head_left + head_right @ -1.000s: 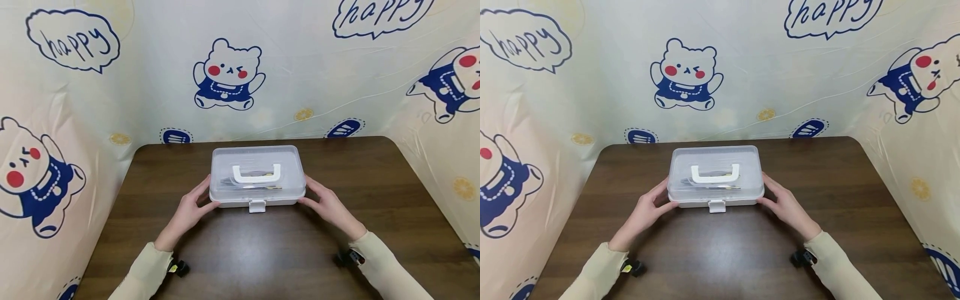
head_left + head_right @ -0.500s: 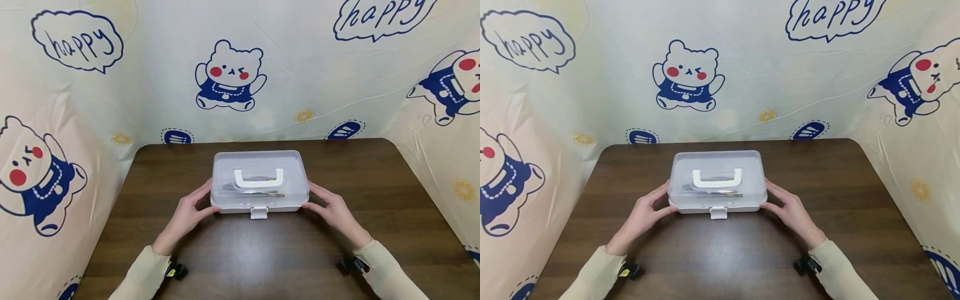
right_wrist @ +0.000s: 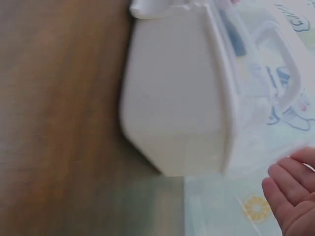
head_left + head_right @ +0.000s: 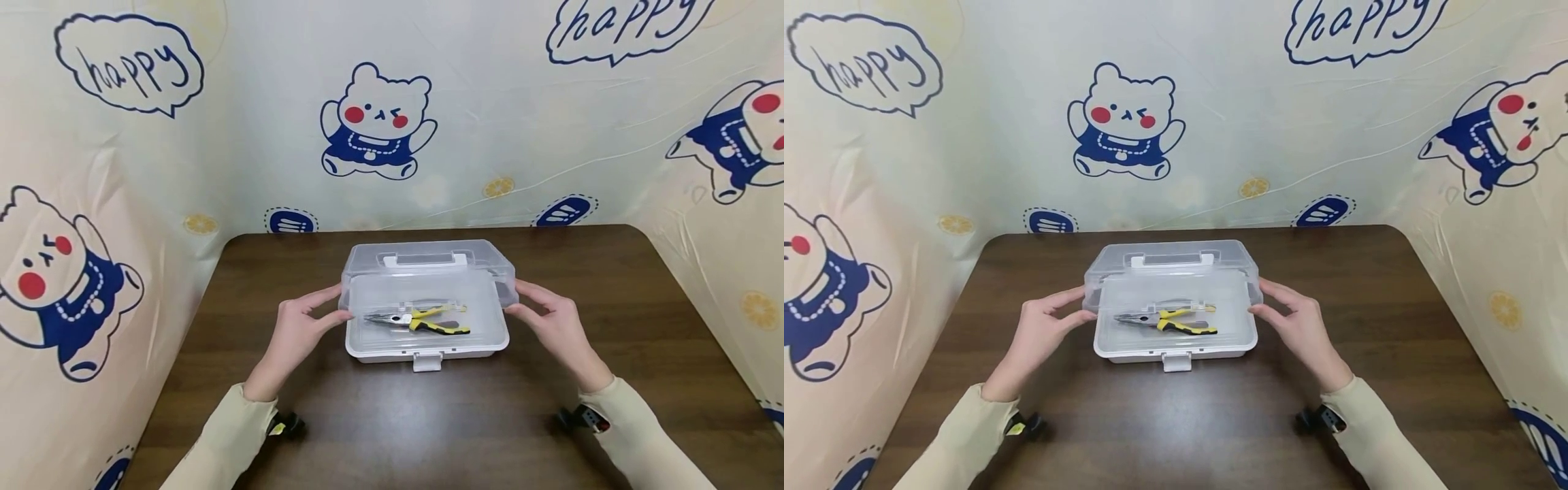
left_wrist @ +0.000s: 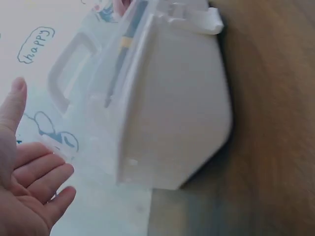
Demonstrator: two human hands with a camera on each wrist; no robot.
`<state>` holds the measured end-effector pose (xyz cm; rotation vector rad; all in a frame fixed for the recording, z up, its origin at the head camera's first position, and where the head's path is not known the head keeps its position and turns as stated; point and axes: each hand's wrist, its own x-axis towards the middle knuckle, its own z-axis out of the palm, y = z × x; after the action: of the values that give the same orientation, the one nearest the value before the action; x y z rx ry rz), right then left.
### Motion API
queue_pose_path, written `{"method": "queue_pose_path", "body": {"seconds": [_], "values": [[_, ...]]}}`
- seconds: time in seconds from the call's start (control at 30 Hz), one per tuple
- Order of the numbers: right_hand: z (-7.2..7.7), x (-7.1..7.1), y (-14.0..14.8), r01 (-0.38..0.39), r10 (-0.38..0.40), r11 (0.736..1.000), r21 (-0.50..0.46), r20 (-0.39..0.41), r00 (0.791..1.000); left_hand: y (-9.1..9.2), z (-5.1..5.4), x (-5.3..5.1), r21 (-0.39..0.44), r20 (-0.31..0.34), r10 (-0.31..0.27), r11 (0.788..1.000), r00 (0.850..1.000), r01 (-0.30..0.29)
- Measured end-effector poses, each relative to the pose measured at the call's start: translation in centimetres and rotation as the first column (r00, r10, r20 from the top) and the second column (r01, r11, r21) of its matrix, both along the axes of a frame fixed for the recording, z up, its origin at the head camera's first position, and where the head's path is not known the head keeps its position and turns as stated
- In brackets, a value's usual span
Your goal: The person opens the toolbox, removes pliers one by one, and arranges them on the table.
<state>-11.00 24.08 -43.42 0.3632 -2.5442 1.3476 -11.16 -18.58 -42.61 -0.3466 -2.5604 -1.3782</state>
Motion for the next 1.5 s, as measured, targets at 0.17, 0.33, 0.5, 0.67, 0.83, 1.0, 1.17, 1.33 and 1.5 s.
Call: {"method": "queue_pose_path", "body": {"seconds": [0.17, 0.33, 0.5, 0.67, 0.83, 1.0, 1.17, 1.33, 1.5], "values": [[1.0, -0.4, -0.6, 0.083, -0.085, 0.995, -0.050, -0.022, 0.996, 0.6, 0.7, -0.8, 0.063, -0.009, 0.064, 0.996, 0.998, -0.063], [2.2, -1.3, -1.3, 0.173, -0.175, 0.977, -0.128, -0.003, 0.985, 1.3, 1.9, -2.2, 0.114, -0.010, 0.137, 0.984, 0.991, -0.135], [3.1, -2.6, -1.8, 0.215, -0.210, 0.964, -0.154, 0.049, 0.976, 1.9, 2.9, -3.1, 0.150, 0.025, 0.199, 0.968, 0.980, -0.200], [4.0, -3.6, -2.0, 0.218, -0.202, 0.962, -0.165, 0.111, 0.973, 2.2, 3.4, -4.0, 0.199, 0.047, 0.243, 0.948, 0.969, -0.248], [3.9, -4.3, -1.4, 0.181, -0.155, 0.966, -0.182, 0.149, 0.977, 2.2, 2.9, -5.4, 0.330, 0.076, 0.189, 0.922, 0.979, -0.204], [2.2, -4.9, -0.5, 0.045, -0.007, 0.964, -0.261, 0.144, 0.990, 2.1, 1.5, -6.0, 0.395, 0.075, 0.046, 0.916, 0.996, -0.072], [0.3, -5.8, 0.0, -0.160, 0.200, 0.926, -0.342, 0.088, 0.976, 2.1, -0.2, -6.9, 0.421, 0.092, -0.077, 0.907, 0.993, 0.032], [-1.5, -6.3, 0.2, -0.285, 0.342, 0.905, -0.317, 0.141, 0.929, 1.9, -2.0, -7.0, 0.424, 0.124, -0.133, 0.903, 0.983, 0.068], [-3.0, -6.8, 0.3, -0.382, 0.431, 0.884, -0.269, 0.155, 0.889, 1.9, -3.6, -6.9, 0.364, 0.140, -0.235, 0.916, 0.962, 0.170]]}}
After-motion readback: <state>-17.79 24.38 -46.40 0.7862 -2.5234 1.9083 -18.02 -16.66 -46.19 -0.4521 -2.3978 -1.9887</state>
